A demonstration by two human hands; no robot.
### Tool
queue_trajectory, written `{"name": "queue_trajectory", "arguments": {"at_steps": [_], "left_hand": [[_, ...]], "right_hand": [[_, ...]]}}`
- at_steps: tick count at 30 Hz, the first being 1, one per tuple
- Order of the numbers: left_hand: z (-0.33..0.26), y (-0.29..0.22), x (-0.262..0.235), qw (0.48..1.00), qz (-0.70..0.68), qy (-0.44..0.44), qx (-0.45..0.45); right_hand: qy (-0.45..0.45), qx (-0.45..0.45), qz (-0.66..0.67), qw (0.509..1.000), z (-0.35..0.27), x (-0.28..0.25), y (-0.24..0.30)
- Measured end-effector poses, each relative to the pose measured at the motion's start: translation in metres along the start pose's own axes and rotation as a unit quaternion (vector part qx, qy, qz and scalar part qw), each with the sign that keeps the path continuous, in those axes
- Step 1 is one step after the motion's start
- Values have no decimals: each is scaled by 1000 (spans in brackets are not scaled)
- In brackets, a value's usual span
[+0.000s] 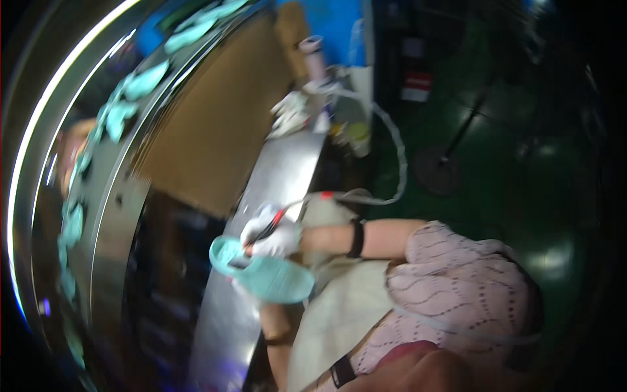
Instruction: Applying liquid with a brush and using a heated detailing tool to process a shoe sole on a manufacturing line.
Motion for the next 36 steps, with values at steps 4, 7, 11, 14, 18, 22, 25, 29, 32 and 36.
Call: {"name": "queue_trajectory", "arguments": {"at_steps": [4, 7, 11, 14, 18, 22, 25, 29, 32, 36], "left_hand": [[28, 61, -23, 839, -484, 12, -249], [5, 27, -32, 900, -307, -139, -278], [-18, -21, -22, 861, -395, -168, -274], [-10, -32, 9, 819, -509, 14, -264], [-24, -66, 37, 722, -597, 239, -254], [-21, -71, 16, 859, -456, 9, -233], [-19, -61, 9, 843, -482, 6, -239], [-18, -45, -3, 852, -458, -30, -254], [-22, -48, 0, 794, -539, -29, -280], [-40, -44, 5, 781, -551, -66, -285]], "right_hand": [[18, -49, -136, 989, -11, 8, 12], [69, -33, -69, 995, -23, 26, 3], [40, 65, -62, 995, -17, 18, -22], [51, 63, -18, 997, -32, 7, -5], [102, 44, 26, 994, -49, 12, 20], [65, 49, -29, 996, -39, 7, 22], [66, 69, -32, 995, -48, 9, 19], [111, 70, 27, 991, -60, 21, 9], [69, 171, -37, 982, -46, 2, -19], [63, 103, -52, 991, -25, -3, -16]]}}
Point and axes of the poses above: each hand's wrist, its own z-axis towards the middle knuckle, its own x-axis out of the palm, y = z × x, the point moved 10 cm from there along z, towards the middle knuckle, and after that the axes turned 12 degrees about -y, right-handed, at the moved point
